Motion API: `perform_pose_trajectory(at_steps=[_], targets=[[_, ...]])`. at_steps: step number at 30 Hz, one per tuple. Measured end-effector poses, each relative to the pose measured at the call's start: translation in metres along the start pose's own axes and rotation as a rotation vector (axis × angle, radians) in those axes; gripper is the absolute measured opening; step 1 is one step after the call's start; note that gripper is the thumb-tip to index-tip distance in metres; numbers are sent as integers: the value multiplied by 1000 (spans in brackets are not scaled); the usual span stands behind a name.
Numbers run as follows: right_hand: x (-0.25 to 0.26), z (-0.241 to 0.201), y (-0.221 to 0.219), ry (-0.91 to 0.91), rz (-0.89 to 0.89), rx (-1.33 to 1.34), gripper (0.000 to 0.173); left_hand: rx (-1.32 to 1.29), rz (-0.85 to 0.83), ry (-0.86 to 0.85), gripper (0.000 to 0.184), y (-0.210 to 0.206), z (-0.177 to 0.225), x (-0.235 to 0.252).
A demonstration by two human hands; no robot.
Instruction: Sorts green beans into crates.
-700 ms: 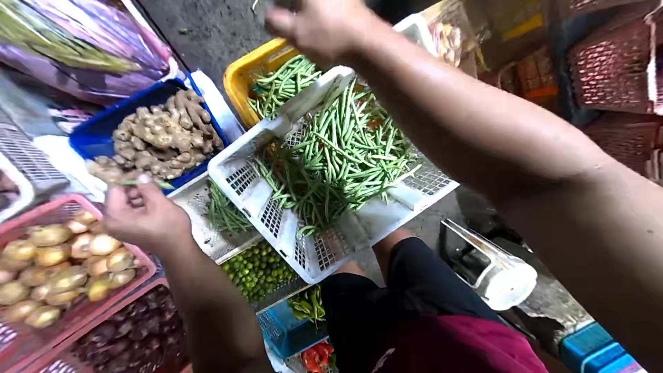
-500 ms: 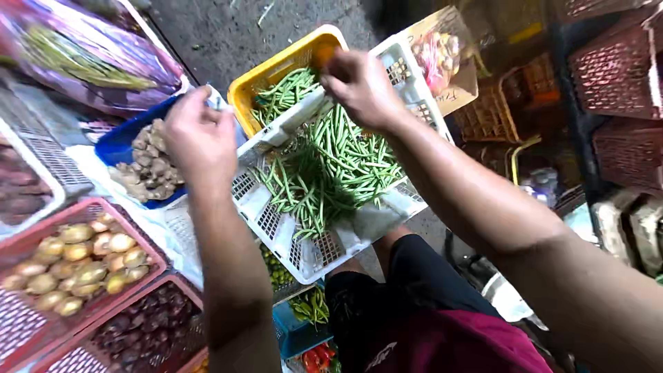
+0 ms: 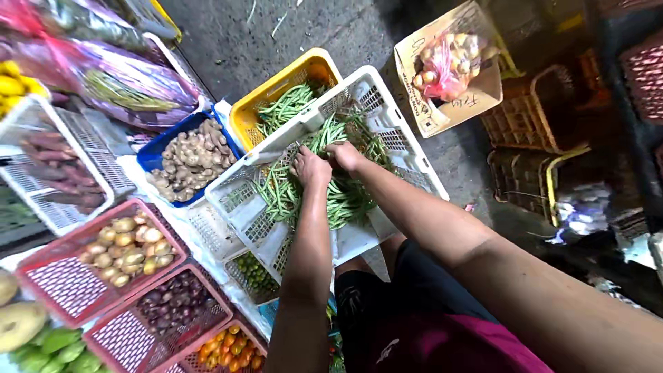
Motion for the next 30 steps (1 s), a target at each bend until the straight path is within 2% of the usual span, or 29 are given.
perform_pose_trajectory(at_steps=[2,5,6,9,12,14,16,17,20,22,25,27,28,30], targets=[[-9,-1,-2,66,-125,14,36,35,-79,-36,80,4,2,3],[-43,-4,-13,198,-294,-168,29,-17,-229,-167,84,9,-6,-7],[-62,-6,-15,242,-335,-229,28,-48,-240,-205,81,15,-11,-18],[-117,-20,5,346,-358,-360,30,-218,-143,-256,54,45,-32,-54],[-128,-14,44,362,-287,-403,30,-608,19,-241,37,82,-59,-93],[-121,0,63,312,-211,-482,28,-1023,112,-347,26,99,-67,-118],[-119,5,67,305,-173,-554,30,-1324,106,-448,17,102,-68,-125],[-122,4,64,324,-170,-581,32,-1398,91,-440,14,96,-69,-124],[-132,-4,41,404,-209,-587,35,-1686,94,-274,14,72,-77,-125],[-139,-9,17,434,-290,-508,39,-1891,81,-241,17,65,-78,-126],[-161,-5,-26,386,-494,-376,53,-2092,77,-173,15,61,-82,-134],[-173,1,-51,350,-551,-385,57,-2159,78,-169,13,62,-86,-137],[-177,4,-62,356,-548,-420,52,-2179,77,-165,13,63,-89,-138],[-182,5,-82,378,-496,-514,32,-2180,67,-164,13,65,-97,-141]])
Point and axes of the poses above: each hand's wrist, its own x-axis towards the middle knuckle, its own y-axis out of the back of the hand, z = x × y, the point moved 8 cm from there along x, towards the middle knuckle, and after that the axes turned 4 degrees about -y, right-handed, at the moved point
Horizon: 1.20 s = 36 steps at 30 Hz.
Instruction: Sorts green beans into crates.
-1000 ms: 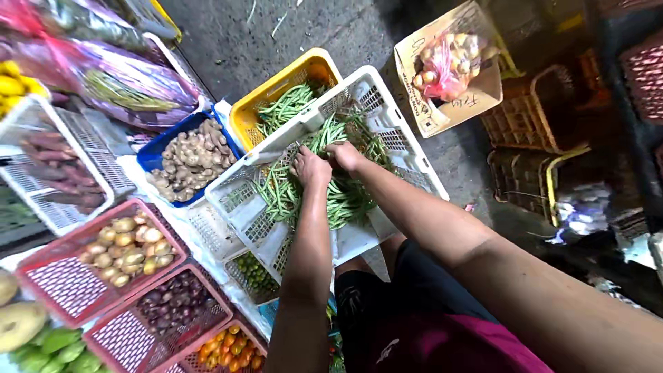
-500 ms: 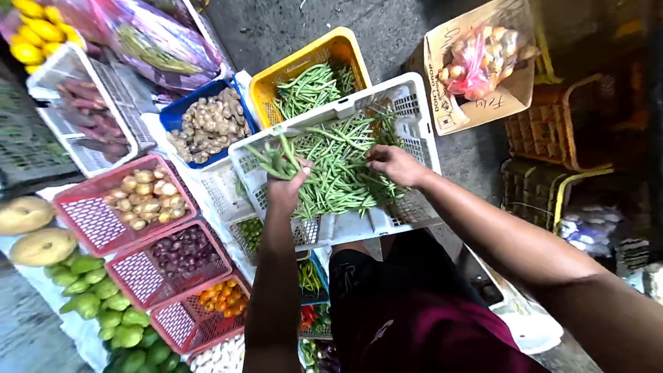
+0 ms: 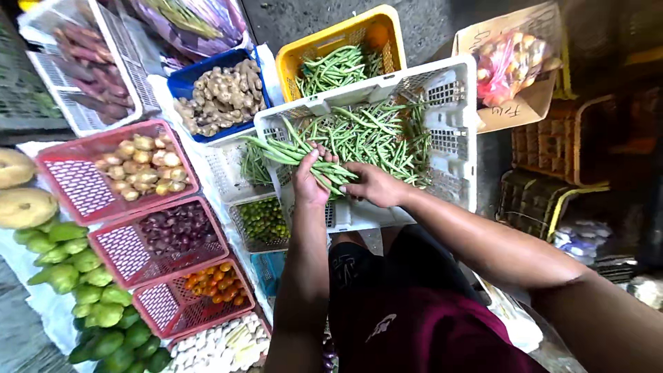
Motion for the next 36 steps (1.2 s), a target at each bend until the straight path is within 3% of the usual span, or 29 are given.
perform_pose_trajectory(at_steps=[3,8,12,15,17,19,21,24,26,30,33,36], targets=[[6,-18,-22,25,2,-82,13,-34,-28,8,14,9,20,-4],[13,-43,-49,64,-24,-157,14,-158,-51,-26,17,35,73,-10],[22,-34,-77,-23,-40,-165,18,-270,-33,-162,17,90,151,1],[10,-3,-81,-144,61,-366,37,65,108,-322,15,163,217,16],[-16,29,-76,-204,115,-527,55,394,306,-341,10,218,231,38],[-46,62,-73,-258,113,-748,75,669,479,-220,32,265,211,69],[-69,95,-67,-350,156,-941,82,901,564,-52,43,302,172,101],[-76,115,-43,-405,338,-1023,62,1370,556,186,59,341,107,146],[-67,110,-35,-334,370,-1024,52,1587,510,283,78,361,70,157],[-47,90,-28,-136,363,-1025,42,1542,526,167,75,379,65,141],[-35,83,-9,-89,352,-1062,35,1456,538,108,56,402,81,118],[-31,82,4,-93,371,-1080,31,1493,555,250,45,433,76,97]])
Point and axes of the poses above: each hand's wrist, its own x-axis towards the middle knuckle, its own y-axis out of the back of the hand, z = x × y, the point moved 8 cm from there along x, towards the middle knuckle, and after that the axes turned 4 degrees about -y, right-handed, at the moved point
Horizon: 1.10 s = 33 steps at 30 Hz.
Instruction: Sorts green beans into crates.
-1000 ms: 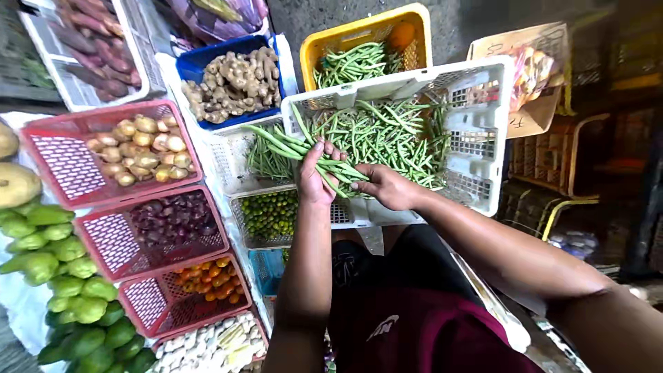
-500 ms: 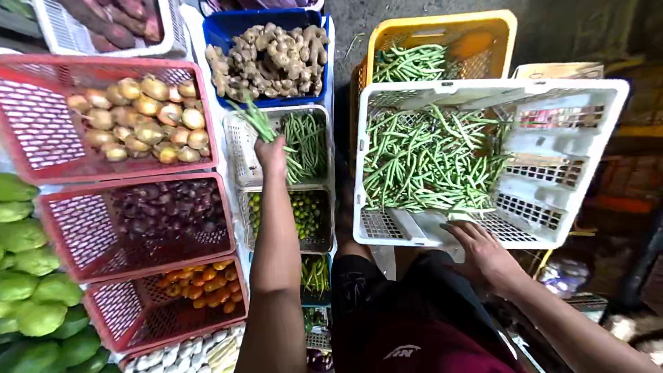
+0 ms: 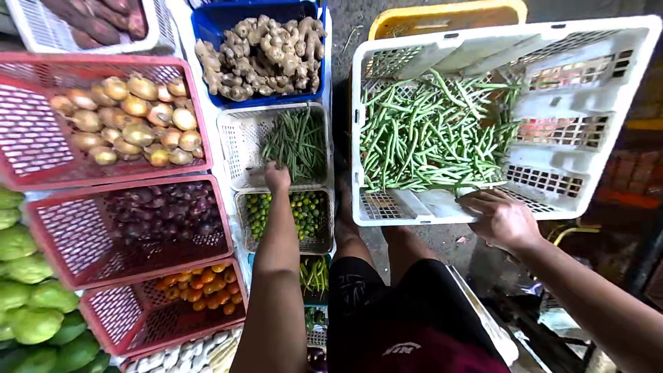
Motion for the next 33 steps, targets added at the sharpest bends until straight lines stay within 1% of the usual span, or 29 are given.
perform_pose_trajectory(at_steps=[2,4,6,7,8,9,10,12,13,14,15,16,17,18,19,20,21,22,23,24,25,27,28,29,30,31,33], targets=[[2,0,1,-4,2,12,31,121,-124,73,50,-16,-7,-12],[4,-2,3,1,4,20,31,231,-193,52,55,-33,3,-26],[8,-5,1,-20,-45,23,31,228,-160,30,53,-38,5,-39],[8,-4,0,-57,-88,20,32,161,-124,35,54,-35,6,-43],[7,0,-1,-95,-129,12,33,38,-68,19,53,-27,14,-51],[7,4,-2,-114,-146,3,34,-59,4,-41,54,-9,35,-62],[7,7,-3,-119,-143,11,36,-171,75,-145,52,18,62,-77],[9,8,-5,-110,-112,26,38,-349,173,-428,39,70,129,-127],[9,7,-6,-105,-97,35,39,-385,192,-564,33,88,164,-159],[9,7,-5,-95,-86,45,42,-393,162,-678,29,95,197,-190],[8,8,-5,-81,-86,59,45,-373,79,-769,28,90,228,-220],[7,8,-4,-60,-97,80,48,-313,-54,-826,29,74,254,-245],[5,8,-4,-36,-116,107,52,-192,-220,-845,33,47,275,-266],[3,8,-3,-14,-145,157,54,-12,-391,-852,36,13,290,-282],[2,9,1,-5,-177,246,55,194,-525,-882,41,-26,302,-295],[1,12,9,-9,-190,377,54,373,-601,-961,47,-64,310,-308],[0,19,21,-30,-170,510,50,516,-640,-1069,55,-101,316,-319],[1,31,32,-59,-119,573,44,631,-653,-1174,67,-133,319,-326],[6,46,40,-95,-55,524,41,731,-641,-1261,80,-160,323,-329],[13,62,43,-129,-11,415,45,803,-615,-1313,92,-183,325,-327],[22,76,41,-166,-20,312,55,854,-575,-1328,102,-200,327,-320],[44,98,27,-249,-120,178,86,912,-478,-1261,116,-220,336,-298],[55,105,19,-276,-172,145,101,902,-422,-1208,117,-222,345,-290],[64,109,13,-287,-204,141,109,872,-365,-1150,112,-219,353,-284],[71,112,10,-293,-226,154,113,821,-312,-1095,103,-211,360,-280],[75,113,10,-305,-235,186,110,749,-275,-1039,91,-199,366,-274],[74,118,15,-341,-231,263,97,628,-244,-904,69,-174,372,-255]])
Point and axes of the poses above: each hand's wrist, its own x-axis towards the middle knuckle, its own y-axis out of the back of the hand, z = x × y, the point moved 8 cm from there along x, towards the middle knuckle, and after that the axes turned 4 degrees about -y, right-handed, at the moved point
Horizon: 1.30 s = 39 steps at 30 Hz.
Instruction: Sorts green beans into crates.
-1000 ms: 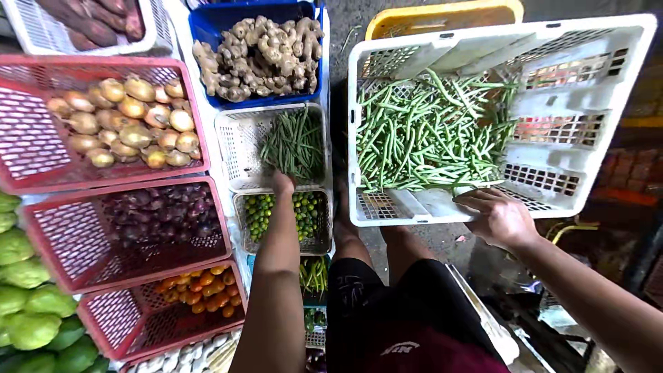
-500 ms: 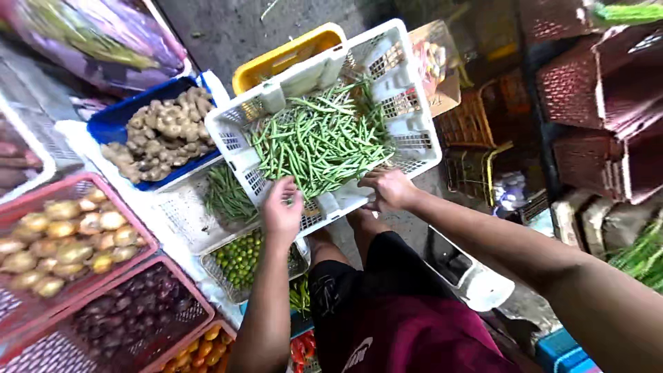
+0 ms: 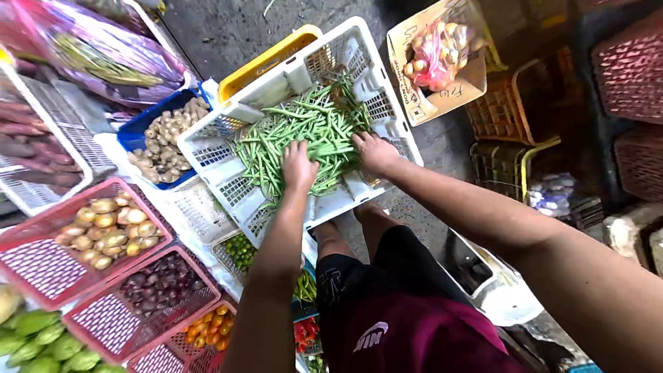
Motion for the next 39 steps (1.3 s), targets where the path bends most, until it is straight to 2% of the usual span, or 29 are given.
perform_pose_trajectory(at_steps=[4,5,6,7,9,10,12,14,15,16,17,18,19,20,22,25,28,30,34,37,39], targets=[[-5,9,3,-19,-47,145,53,-168,-22,210,46,41,-45,-6],[-5,10,2,-10,-58,160,48,-186,-49,244,43,48,-50,-12],[-5,9,2,1,-60,169,44,-173,-64,245,44,53,-54,-17],[-4,9,3,16,-50,185,43,-142,-82,225,54,58,-55,-21],[-3,7,7,48,-8,212,41,-70,-55,173,79,68,-52,-29],[-3,6,9,61,22,211,41,-75,8,153,78,77,-48,-34],[-2,4,13,52,47,160,52,-111,153,116,59,99,-26,-40],[1,-2,8,-18,-22,77,75,-153,218,100,45,107,-3,-38],[4,-6,4,-47,-52,37,84,-162,200,98,45,101,4,-30],[10,-13,2,-52,-54,0,92,-142,147,104,52,89,6,-18],[17,-20,0,-36,-38,-28,95,-92,66,114,68,72,4,-4],[23,-28,-2,-1,-16,-56,92,-28,-19,127,90,50,-1,8],[28,-36,-4,58,13,-69,83,35,-89,136,109,29,-7,16],[31,-44,-6,128,30,-79,69,95,-116,129,117,14,-11,21],[30,-49,-9,211,-30,-112,54,165,-100,89,108,3,-12,22],[12,-39,2,176,-125,-104,52,230,-86,14,88,11,-10,10],[6,-22,16,154,-116,-37,58,233,-90,15,98,14,-21,5],[6,-14,19,155,-108,-43,54,203,-101,32,105,7,-29,7],[-3,-19,20,136,-206,-199,52,187,-122,88,102,3,-34,19],[-1,-53,49,324,16,-48,33,183,-152,93,102,5,-32,21],[22,-83,60,405,152,53,31,186,-135,78,102,0,-35,16]])
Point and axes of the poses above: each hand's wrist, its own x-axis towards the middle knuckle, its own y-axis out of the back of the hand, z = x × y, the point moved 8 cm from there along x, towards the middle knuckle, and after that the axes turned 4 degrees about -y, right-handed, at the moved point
